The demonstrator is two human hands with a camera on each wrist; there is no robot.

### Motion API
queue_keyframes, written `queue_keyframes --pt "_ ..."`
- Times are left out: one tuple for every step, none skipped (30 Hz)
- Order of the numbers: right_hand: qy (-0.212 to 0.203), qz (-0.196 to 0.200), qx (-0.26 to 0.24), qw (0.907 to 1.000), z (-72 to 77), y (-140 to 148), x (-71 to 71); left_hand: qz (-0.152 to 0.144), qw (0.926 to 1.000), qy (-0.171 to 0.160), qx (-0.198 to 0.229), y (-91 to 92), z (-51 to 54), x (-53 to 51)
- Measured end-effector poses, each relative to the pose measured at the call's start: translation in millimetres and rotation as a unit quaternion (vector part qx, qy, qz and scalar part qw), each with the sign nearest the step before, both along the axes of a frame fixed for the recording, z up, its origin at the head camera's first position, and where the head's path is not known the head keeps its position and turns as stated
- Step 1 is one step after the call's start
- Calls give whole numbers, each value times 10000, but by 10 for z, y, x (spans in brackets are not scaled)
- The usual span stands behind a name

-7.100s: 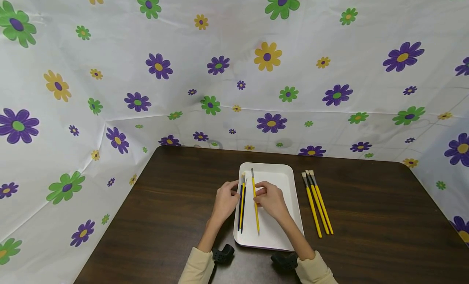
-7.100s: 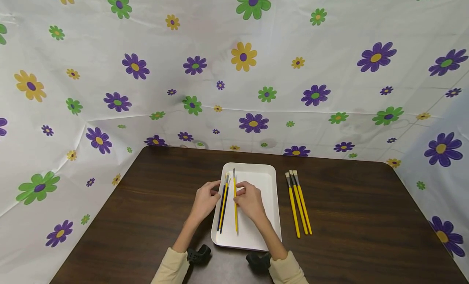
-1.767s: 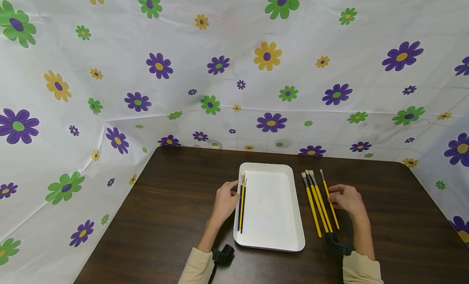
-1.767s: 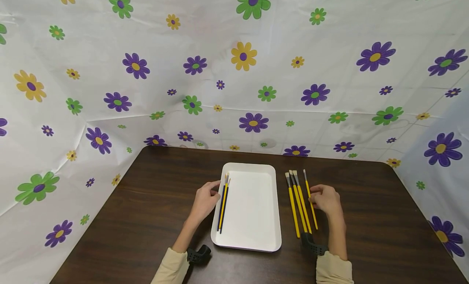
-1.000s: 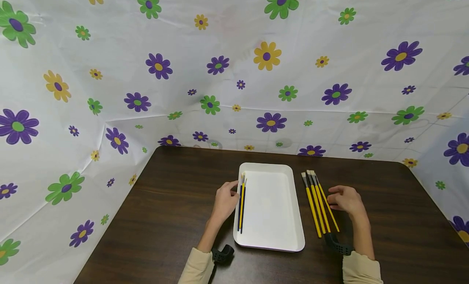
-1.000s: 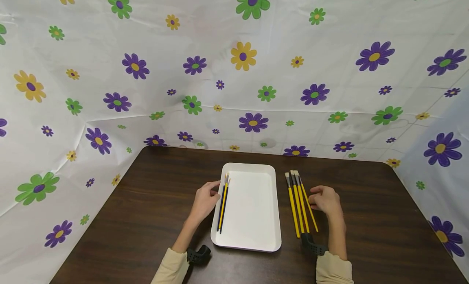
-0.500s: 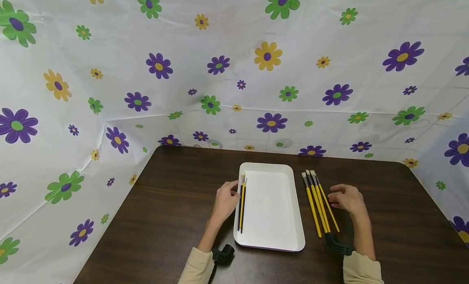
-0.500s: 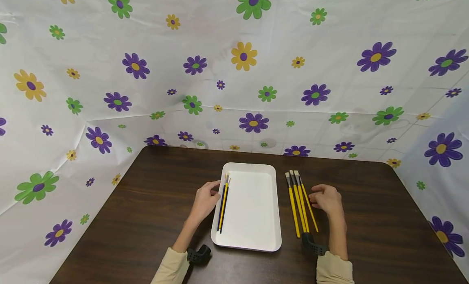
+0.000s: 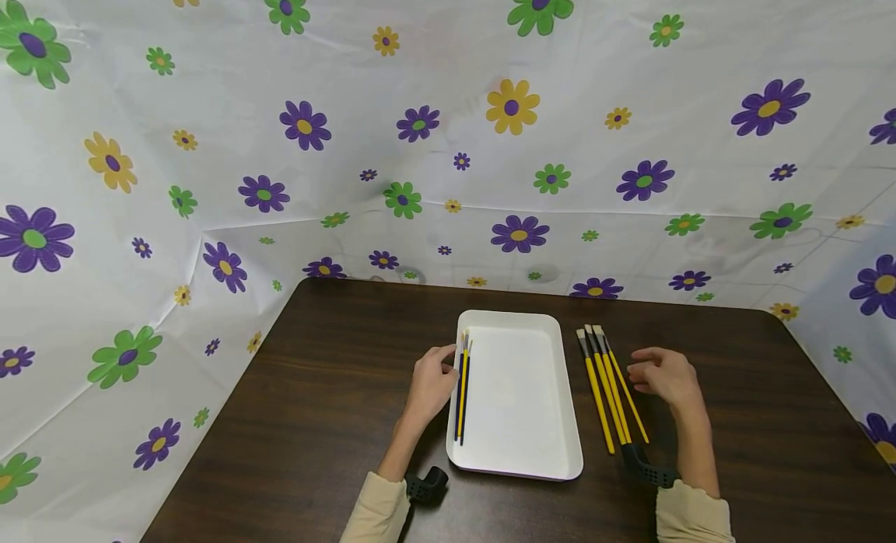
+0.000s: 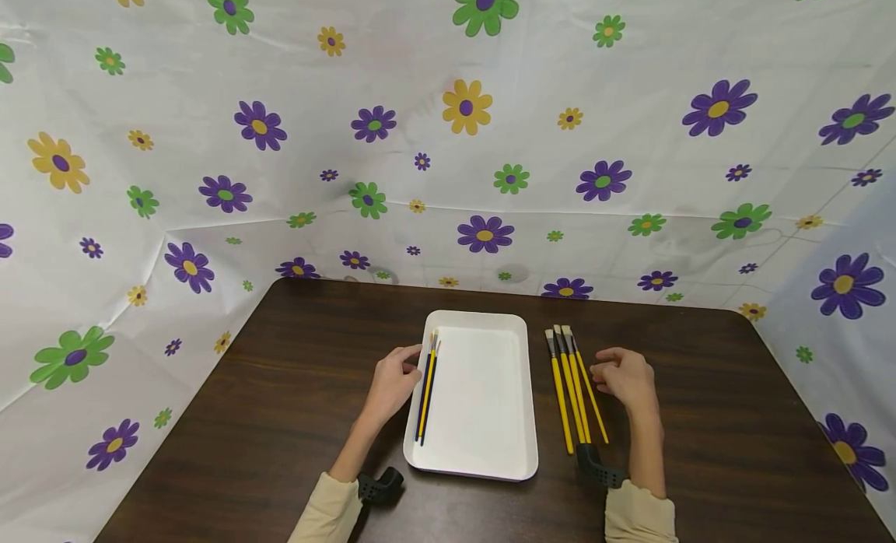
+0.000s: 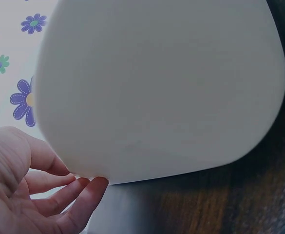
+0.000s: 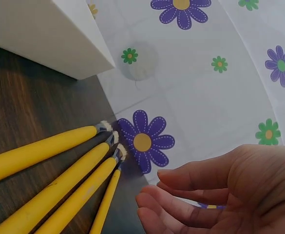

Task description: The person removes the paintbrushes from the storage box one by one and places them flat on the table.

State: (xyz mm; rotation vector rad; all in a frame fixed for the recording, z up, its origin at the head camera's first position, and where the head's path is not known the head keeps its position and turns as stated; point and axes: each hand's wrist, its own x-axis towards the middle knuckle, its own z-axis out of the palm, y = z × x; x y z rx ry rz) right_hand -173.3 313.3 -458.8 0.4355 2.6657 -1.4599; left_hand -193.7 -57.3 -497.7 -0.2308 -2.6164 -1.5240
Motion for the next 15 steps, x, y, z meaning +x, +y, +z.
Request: queue_keyframes --pt "17 21 4 10000 9 -3 5 1 10000 8 -3 1 -1 0" --pt "38 42 11 10000 20 -6 10 4 10000 11 -3 1 -2 0" --pt "61 60 28 10000 27 -12 16 6 10000 12 -4 2 -2 0" --pt "86 77 50 9999 35 -18 23 12 10000 6 -7 3 -1 2" --pt "110 86 70 9999 47 -26 30 14 10000 5 -11 4 -2 2" --pt "139 89 93 9998 55 -33 36 22 10000 1 -13 5 0 4" --pt "175 86 117 9997 67 -42 43 23 10000 -4 -18 6 0 4" --pt "212 88 140 9996 82 -48 48 27 10000 -8 -24 6 0 3" --pt "240 89 159 9995 94 -56 55 29 10000 -10 -29 7 1 3" --pt "270 99 173 9994 108 -64 62 28 10000 -17 -25 7 2 3" --pt "299 101 184 9993 125 -72 69 25 10000 -18 -22 7 2 1" --pt "330 116 199 9992 137 -78 73 23 10000 -22 -20 8 4 2" --pt "360 135 205 9990 151 -86 79 19 10000 -19 -19 7 3 -1" --pt "386 155 218 9989 164 -94 85 18 10000 -13 -20 7 5 0" --pt "411 167 229 9988 175 -104 90 15 10000 -9 -19 7 6 1"
